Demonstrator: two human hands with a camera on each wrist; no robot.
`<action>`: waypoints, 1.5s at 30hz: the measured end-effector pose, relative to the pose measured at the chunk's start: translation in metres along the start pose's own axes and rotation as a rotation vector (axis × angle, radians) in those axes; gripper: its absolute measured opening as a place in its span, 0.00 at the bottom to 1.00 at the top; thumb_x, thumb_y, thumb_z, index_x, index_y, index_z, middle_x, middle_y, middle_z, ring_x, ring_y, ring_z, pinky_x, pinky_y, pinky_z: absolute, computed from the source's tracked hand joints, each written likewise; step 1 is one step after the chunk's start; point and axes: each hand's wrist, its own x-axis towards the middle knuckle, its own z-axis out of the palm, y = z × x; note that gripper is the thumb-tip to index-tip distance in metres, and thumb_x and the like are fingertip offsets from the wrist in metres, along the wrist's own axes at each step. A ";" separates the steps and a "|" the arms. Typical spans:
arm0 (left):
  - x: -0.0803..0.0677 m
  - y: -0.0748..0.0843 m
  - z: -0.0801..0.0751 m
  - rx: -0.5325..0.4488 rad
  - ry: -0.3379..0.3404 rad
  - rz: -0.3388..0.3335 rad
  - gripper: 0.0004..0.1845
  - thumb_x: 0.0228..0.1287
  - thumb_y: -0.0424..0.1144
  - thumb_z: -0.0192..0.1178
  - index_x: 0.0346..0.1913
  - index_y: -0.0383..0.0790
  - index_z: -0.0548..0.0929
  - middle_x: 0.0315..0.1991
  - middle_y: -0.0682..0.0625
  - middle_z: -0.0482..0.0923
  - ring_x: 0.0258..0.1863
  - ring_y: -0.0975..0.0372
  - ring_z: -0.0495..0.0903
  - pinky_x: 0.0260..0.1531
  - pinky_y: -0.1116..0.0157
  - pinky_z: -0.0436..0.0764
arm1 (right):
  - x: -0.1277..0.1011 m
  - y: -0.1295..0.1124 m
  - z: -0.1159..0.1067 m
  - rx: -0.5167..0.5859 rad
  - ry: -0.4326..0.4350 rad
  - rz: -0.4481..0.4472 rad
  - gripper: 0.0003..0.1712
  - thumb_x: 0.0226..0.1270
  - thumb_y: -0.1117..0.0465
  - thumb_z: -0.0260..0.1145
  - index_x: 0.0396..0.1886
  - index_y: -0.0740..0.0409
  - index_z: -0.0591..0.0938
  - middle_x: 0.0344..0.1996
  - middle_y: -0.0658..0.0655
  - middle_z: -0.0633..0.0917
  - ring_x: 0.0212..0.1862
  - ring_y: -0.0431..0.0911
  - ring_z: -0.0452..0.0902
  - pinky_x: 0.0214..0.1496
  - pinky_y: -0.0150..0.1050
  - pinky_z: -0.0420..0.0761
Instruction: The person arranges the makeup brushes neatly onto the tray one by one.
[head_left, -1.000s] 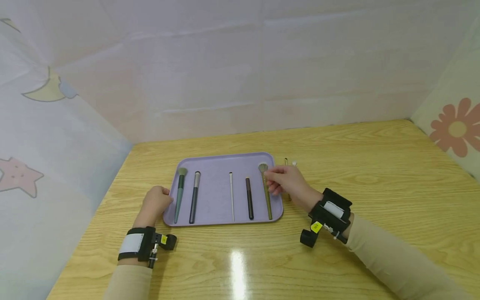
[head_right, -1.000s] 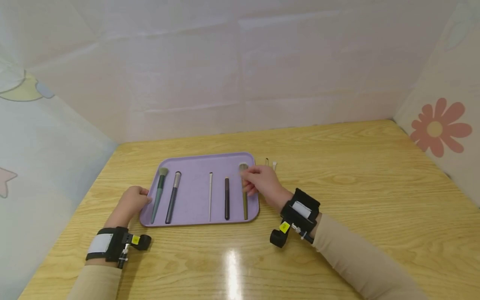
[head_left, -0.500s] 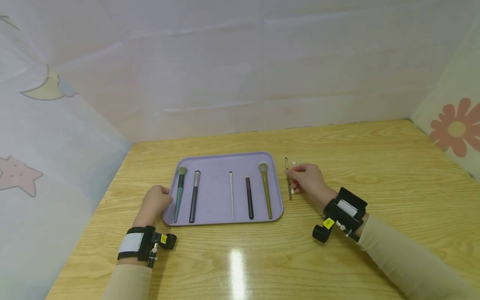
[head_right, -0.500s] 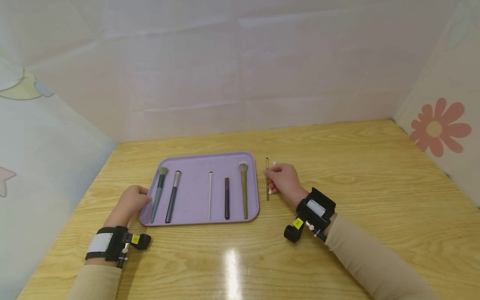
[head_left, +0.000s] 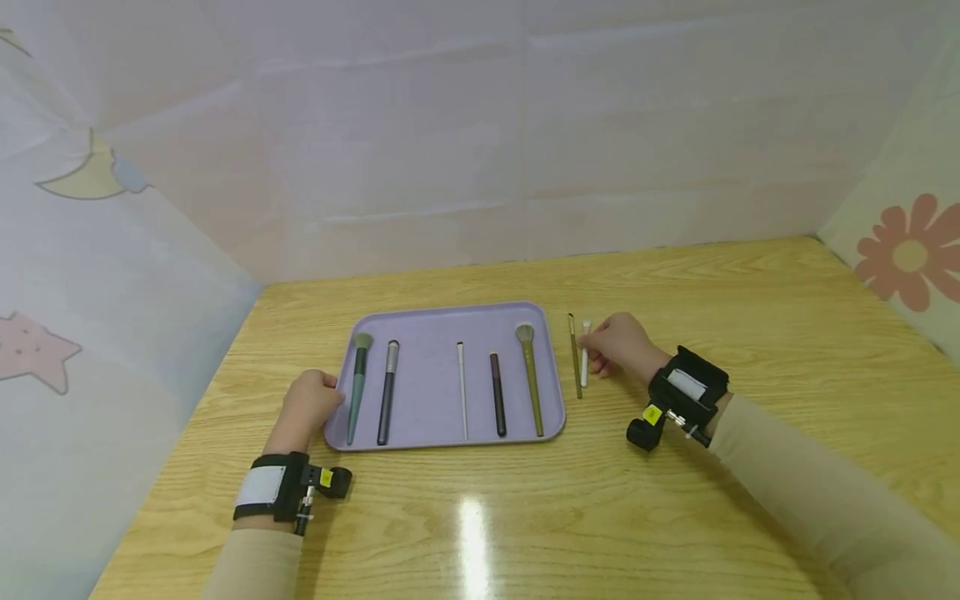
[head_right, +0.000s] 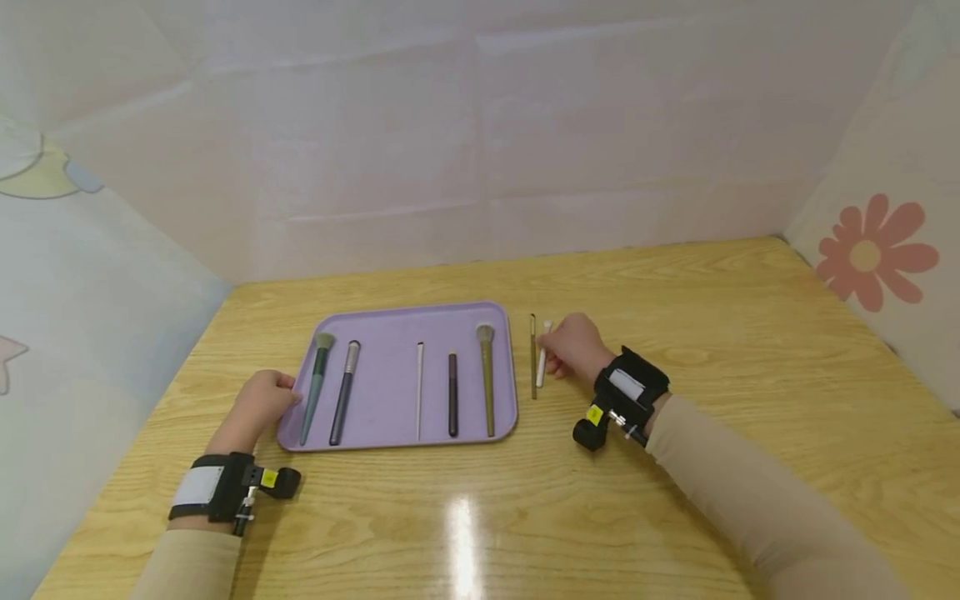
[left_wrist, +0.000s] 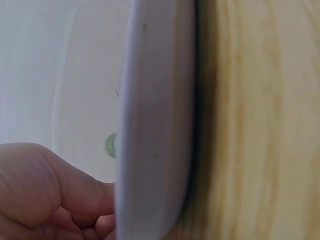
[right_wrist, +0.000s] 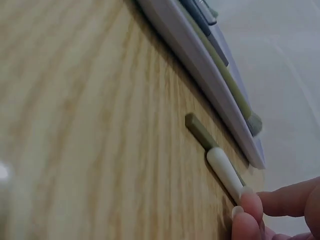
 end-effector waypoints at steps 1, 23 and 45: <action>0.000 0.000 0.000 -0.002 -0.001 -0.001 0.17 0.64 0.27 0.50 0.52 0.16 0.72 0.47 0.26 0.74 0.44 0.43 0.76 0.42 0.51 0.79 | 0.002 -0.001 0.000 -0.010 -0.011 0.000 0.13 0.67 0.63 0.61 0.25 0.69 0.76 0.15 0.53 0.78 0.15 0.39 0.76 0.20 0.33 0.79; -0.002 0.001 0.002 -0.039 -0.023 -0.032 0.18 0.64 0.27 0.49 0.54 0.17 0.70 0.50 0.26 0.72 0.46 0.43 0.75 0.44 0.51 0.77 | 0.005 -0.001 -0.009 0.013 -0.111 0.066 0.13 0.62 0.66 0.57 0.18 0.65 0.75 0.12 0.52 0.76 0.14 0.39 0.74 0.18 0.31 0.77; -0.004 0.000 -0.002 -0.014 -0.008 -0.033 0.18 0.66 0.27 0.49 0.54 0.17 0.71 0.49 0.26 0.73 0.45 0.43 0.75 0.43 0.51 0.77 | -0.026 -0.009 -0.020 0.256 -0.060 -0.041 0.31 0.71 0.70 0.54 0.68 0.81 0.55 0.45 0.68 0.79 0.34 0.41 0.83 0.41 0.37 0.83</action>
